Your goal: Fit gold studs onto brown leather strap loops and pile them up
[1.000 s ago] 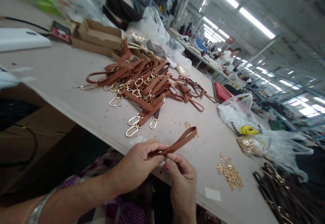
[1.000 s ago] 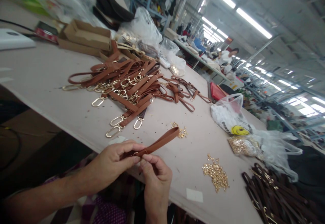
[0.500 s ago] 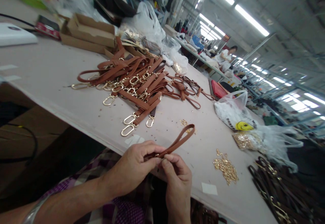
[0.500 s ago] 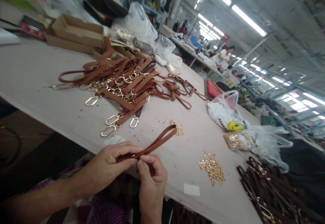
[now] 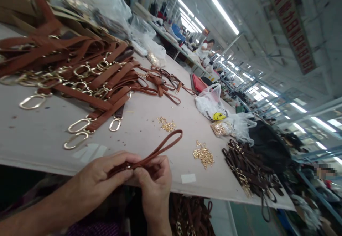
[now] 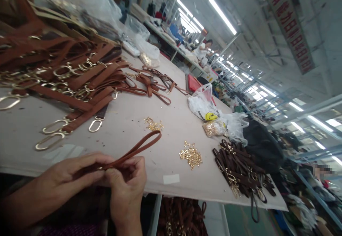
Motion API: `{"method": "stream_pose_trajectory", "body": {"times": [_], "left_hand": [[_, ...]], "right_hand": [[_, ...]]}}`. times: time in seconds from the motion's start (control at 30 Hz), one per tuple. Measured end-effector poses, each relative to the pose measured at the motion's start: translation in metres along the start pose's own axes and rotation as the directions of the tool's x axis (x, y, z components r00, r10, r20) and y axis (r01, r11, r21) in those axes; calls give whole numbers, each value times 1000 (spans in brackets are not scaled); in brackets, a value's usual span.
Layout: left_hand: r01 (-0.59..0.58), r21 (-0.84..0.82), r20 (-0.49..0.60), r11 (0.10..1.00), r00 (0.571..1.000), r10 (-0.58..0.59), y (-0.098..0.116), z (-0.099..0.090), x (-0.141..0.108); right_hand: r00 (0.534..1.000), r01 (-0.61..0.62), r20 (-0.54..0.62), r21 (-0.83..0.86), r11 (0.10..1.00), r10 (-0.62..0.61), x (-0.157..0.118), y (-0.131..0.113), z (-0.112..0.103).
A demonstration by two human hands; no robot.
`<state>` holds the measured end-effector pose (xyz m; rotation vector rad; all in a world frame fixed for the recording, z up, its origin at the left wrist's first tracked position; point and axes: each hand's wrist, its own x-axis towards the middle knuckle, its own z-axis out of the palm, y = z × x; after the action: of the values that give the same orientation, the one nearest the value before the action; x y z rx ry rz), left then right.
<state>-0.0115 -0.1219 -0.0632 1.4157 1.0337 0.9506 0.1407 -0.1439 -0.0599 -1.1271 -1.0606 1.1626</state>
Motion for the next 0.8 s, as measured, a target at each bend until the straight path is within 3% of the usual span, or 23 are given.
{"method": "stream_pose_trajectory", "body": {"times": [0.1, 0.13, 0.17, 0.27, 0.37, 0.47, 0.57, 0.67, 0.8], "left_hand": [[187, -163, 89, 969, 981, -174, -10, -1, 2], [227, -213, 83, 950, 973, -214, -14, -3, 2], [254, -264, 69, 930, 967, -244, -18, -4, 3], [301, -420, 36, 856, 948, -316, -27, -11, 3], [326, -492, 37, 808, 934, -354, -29, -15, 4], [320, -394, 20, 861, 940, -341, -22, -17, 2], [301, -280, -29, 912, 947, -321, -8, -17, 0], [276, -238, -102, 931, 946, -307, 4, -15, -1], [273, -314, -120, 909, 939, -323, 10, -11, 3]], "right_hand": [[998, 61, 6, -382, 922, -63, 20, -7, -39], [991, 83, -42, -537, 840, -124, 30, -9, -59], [970, 65, -119, -716, 695, -214, 41, -11, -81], [923, -53, -241, -851, 523, -298, 76, -17, -145], [911, -157, -273, -923, 352, -308, 103, -19, -185], [911, -219, -273, -955, 198, -310, 117, -15, -197], [919, -237, -261, -965, 116, -296, 124, -11, -198], [937, -210, -233, -971, 114, -260, 128, -12, -201], [953, -180, -225, -959, 218, -204, 135, -18, -213]]}}
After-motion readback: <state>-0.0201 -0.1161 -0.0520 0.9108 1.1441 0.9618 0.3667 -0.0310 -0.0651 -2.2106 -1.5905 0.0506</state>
